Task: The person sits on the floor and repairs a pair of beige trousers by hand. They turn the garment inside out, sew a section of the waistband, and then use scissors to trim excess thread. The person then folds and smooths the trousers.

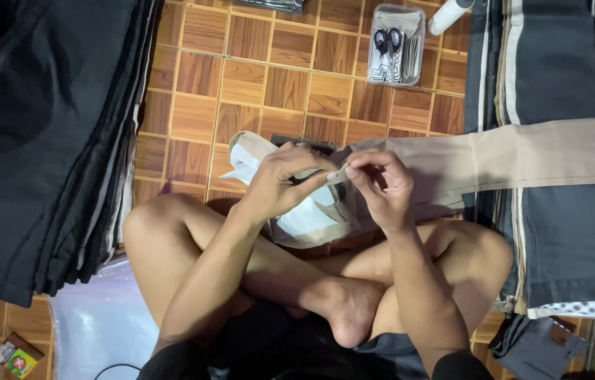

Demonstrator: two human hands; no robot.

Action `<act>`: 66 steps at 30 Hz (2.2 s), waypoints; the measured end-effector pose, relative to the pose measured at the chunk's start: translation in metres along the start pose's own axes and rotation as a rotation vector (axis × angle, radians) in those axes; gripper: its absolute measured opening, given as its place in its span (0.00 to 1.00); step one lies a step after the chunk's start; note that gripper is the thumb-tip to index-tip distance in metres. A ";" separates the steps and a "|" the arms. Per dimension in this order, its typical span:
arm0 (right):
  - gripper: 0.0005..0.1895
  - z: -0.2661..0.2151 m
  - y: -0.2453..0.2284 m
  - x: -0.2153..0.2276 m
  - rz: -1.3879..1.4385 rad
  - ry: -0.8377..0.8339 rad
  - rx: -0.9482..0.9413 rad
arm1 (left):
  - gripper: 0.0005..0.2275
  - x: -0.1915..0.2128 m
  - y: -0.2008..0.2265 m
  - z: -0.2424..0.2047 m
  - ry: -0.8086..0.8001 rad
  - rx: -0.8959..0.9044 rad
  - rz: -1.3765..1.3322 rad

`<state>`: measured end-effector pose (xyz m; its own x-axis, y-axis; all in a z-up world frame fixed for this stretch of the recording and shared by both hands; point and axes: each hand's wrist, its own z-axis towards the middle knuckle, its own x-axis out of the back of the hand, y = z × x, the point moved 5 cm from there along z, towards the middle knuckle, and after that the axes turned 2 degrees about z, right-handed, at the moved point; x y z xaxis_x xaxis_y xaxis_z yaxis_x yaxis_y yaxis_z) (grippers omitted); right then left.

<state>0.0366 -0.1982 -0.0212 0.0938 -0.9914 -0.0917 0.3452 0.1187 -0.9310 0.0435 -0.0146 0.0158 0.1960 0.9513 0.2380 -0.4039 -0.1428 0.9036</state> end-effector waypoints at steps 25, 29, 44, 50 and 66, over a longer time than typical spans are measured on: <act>0.07 0.001 -0.017 -0.011 -0.461 -0.136 0.164 | 0.02 -0.007 -0.023 -0.006 -0.043 0.169 -0.229; 0.04 -0.004 -0.003 -0.005 -0.366 -0.178 0.062 | 0.02 -0.007 -0.029 -0.007 -0.083 0.206 -0.203; 0.03 -0.009 0.017 0.000 -0.492 -0.162 0.078 | 0.03 -0.011 -0.037 -0.008 -0.140 0.280 -0.069; 0.04 0.006 0.000 -0.006 -0.513 -0.171 0.044 | 0.01 0.001 -0.047 -0.002 -0.045 0.254 -0.163; 0.11 0.199 0.240 0.158 -1.337 -0.184 -0.383 | 0.05 0.043 -0.073 0.005 0.121 0.310 -0.534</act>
<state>0.3204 -0.3150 -0.1889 0.0311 -0.3161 0.9482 -0.0007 -0.9487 -0.3162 0.0860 0.0349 -0.0382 0.1892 0.9349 -0.3001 0.0035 0.3050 0.9523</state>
